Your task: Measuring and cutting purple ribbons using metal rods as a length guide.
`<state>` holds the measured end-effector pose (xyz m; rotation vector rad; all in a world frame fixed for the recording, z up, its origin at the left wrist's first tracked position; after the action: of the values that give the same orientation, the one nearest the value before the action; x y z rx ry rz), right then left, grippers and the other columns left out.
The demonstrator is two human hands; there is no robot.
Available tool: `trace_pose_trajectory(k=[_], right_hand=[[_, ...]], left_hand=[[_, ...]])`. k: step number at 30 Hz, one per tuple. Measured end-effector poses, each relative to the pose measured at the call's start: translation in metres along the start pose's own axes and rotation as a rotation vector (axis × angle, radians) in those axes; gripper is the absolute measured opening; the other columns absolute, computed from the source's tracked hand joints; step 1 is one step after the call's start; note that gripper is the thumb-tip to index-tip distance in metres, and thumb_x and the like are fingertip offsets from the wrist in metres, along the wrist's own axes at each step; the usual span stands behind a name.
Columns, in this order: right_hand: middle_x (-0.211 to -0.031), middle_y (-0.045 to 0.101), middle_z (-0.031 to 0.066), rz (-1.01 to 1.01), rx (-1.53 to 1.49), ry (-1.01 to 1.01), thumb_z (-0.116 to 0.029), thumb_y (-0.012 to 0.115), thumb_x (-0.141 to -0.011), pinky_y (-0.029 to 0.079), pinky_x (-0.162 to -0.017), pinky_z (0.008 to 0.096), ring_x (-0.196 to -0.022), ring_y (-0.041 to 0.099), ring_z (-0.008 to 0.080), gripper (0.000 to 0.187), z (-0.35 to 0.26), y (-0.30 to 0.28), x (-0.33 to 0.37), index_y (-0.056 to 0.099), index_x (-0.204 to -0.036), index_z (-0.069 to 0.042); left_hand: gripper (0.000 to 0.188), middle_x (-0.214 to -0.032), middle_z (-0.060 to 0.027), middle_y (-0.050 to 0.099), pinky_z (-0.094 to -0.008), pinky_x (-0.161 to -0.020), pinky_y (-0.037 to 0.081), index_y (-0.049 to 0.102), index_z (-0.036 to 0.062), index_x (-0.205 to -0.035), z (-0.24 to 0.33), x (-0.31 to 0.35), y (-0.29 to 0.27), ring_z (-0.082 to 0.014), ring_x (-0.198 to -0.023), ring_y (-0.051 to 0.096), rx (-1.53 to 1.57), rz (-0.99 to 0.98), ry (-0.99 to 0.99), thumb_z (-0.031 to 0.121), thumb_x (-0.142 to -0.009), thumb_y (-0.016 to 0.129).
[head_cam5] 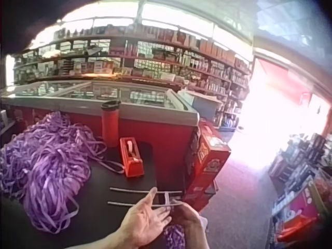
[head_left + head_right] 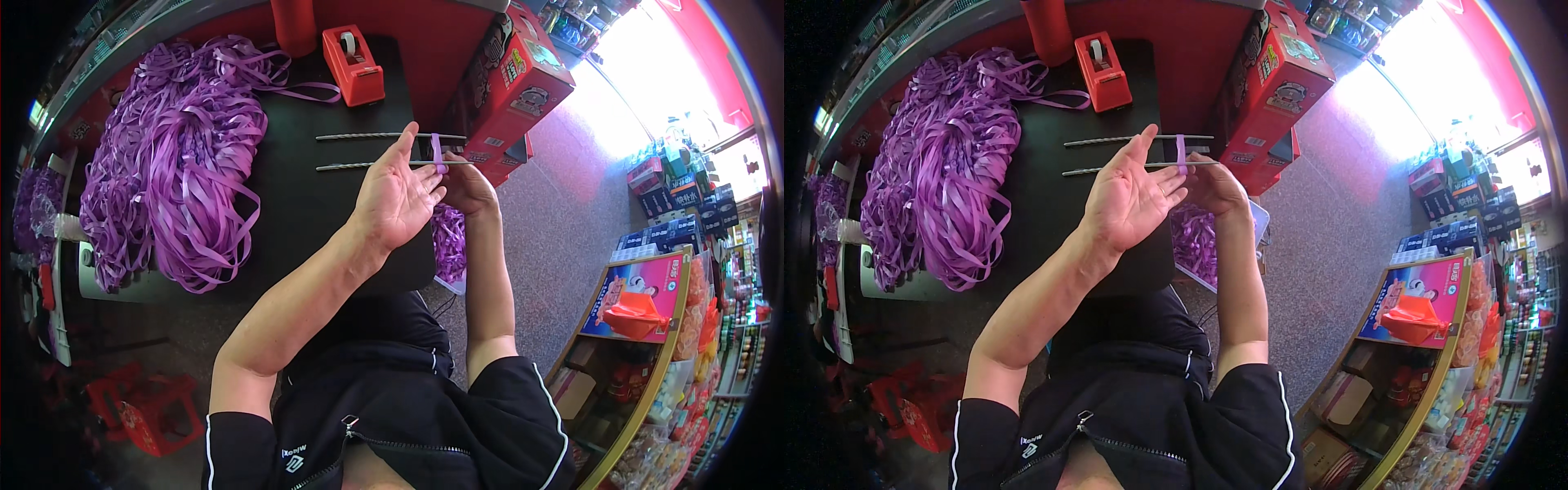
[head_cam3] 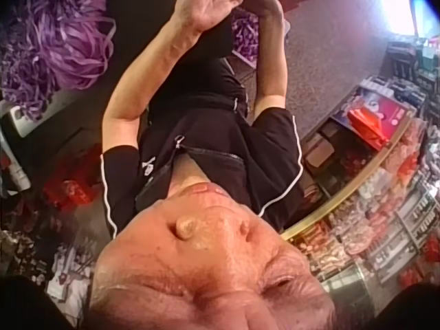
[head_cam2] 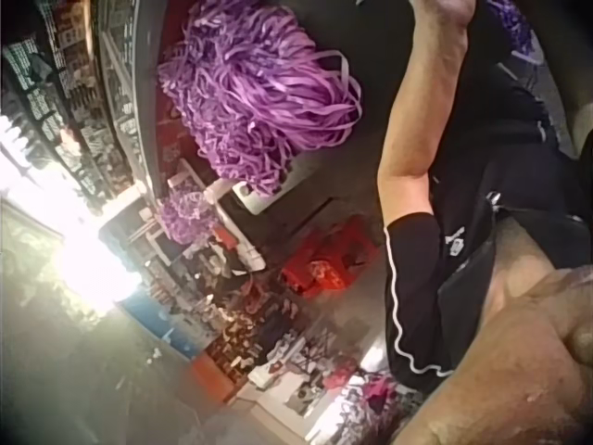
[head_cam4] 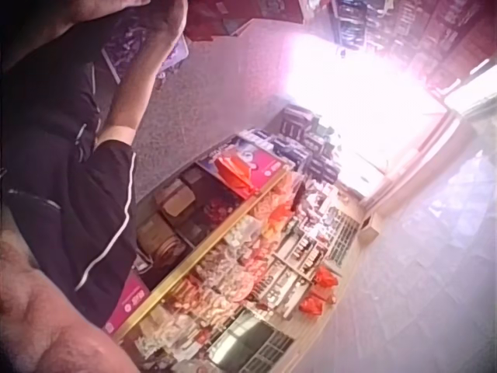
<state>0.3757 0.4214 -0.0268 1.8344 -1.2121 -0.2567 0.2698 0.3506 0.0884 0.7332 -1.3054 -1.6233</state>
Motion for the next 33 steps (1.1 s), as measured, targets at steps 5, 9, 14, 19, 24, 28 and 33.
trace_pose_trajectory(k=[5, 9, 14, 19, 24, 28, 33], right_hand=[[-0.078, 0.061, 0.0006, 0.009, 0.125, 0.024, -0.017, 0.062, -0.09, 0.047, -0.072, 0.0334, -0.073, 0.059, 0.0139, 0.009, -0.016, 0.004, 0.007, 0.061, -0.089, -0.009], [-0.08, 0.062, 0.0027, -0.113, 0.147, 0.082, -0.016, 0.063, -0.089, 0.048, -0.073, 0.0341, -0.074, 0.06, 0.0157, 0.009, -0.022, 0.003, 0.0, 0.062, -0.09, -0.008], [-0.081, 0.063, 0.0046, 0.028, 0.339, 0.104, -0.015, 0.066, -0.086, 0.05, -0.076, 0.0362, -0.078, 0.062, 0.018, 0.009, -0.038, 0.007, 0.002, 0.062, -0.086, -0.006], [-0.086, 0.067, 0.006, 0.073, 0.571, 0.079, -0.011, 0.065, -0.085, 0.05, -0.074, 0.0297, -0.075, 0.061, 0.0138, 0.015, -0.054, 0.031, 0.008, 0.067, -0.093, 0.0], [-0.08, 0.066, 0.0024, 0.153, 0.761, -0.039, -0.015, 0.065, -0.083, 0.046, -0.073, 0.0262, -0.072, 0.058, 0.0112, 0.015, -0.068, 0.035, 0.014, 0.071, -0.085, -0.001], [-0.073, 0.063, -0.0005, 0.277, 0.88, -0.006, -0.037, 0.066, -0.081, 0.039, -0.069, 0.0249, -0.069, 0.054, 0.0084, 0.036, -0.072, 0.038, 0.022, 0.072, -0.084, -0.003], [-0.07, 0.061, -0.001, 0.363, 1.088, -0.041, -0.054, 0.063, -0.08, 0.036, -0.068, 0.0241, -0.068, 0.051, 0.0068, 0.052, -0.077, 0.059, 0.023, 0.072, -0.081, -0.003]], left_hand=[[0.065, -0.147, -0.0355, -0.017, -0.0472, -0.114, -0.005, 0.008, 0.0275, -0.151, 0.0, -0.001, -0.001, -0.0392, -0.142, -0.014, 0.017, 0.0, -0.009, 0.038, -0.097, 0.044], [0.066, -0.147, -0.0357, -0.017, -0.0471, -0.114, -0.006, 0.007, 0.0273, -0.151, 0.001, 0.001, 0.0, -0.0392, -0.142, -0.014, 0.018, 0.019, -0.004, 0.038, -0.097, 0.044], [0.067, -0.147, -0.0359, -0.016, -0.047, -0.114, -0.006, 0.007, 0.0274, -0.151, 0.0, 0.0, 0.001, -0.0393, -0.142, -0.014, 0.013, 0.019, -0.009, 0.04, -0.097, 0.044], [0.067, -0.148, -0.0349, -0.011, -0.0461, -0.114, -0.005, 0.006, 0.0287, -0.151, 0.0, 0.0, -0.001, -0.039, -0.142, -0.003, -0.007, 0.025, -0.015, 0.042, -0.097, 0.043], [0.066, -0.148, -0.0331, -0.001, -0.0462, -0.114, -0.003, 0.006, 0.0315, -0.151, -0.002, 0.002, 0.0, -0.0377, -0.14, 0.008, -0.027, 0.023, -0.024, 0.043, -0.096, 0.042], [0.067, -0.147, -0.0323, 0.003, -0.0475, -0.114, -0.005, 0.007, 0.0314, -0.151, -0.001, 0.001, -0.002, -0.0378, -0.139, 0.009, -0.034, 0.034, -0.03, 0.045, -0.096, 0.043], [0.066, -0.147, -0.0345, -0.005, -0.0485, -0.113, -0.008, 0.01, 0.0304, -0.15, -0.001, -0.001, -0.003, -0.0403, -0.141, 0.0, -0.012, 0.002, -0.022, 0.046, -0.095, 0.044]])
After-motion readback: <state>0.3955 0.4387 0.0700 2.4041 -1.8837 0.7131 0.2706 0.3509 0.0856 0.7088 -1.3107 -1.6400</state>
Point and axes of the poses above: each hand's wrist, its own x-axis away from the middle knuckle, its own y-axis out of the palm, z = x × y, the point moved 8 cm from there along -x, towards the middle knuckle
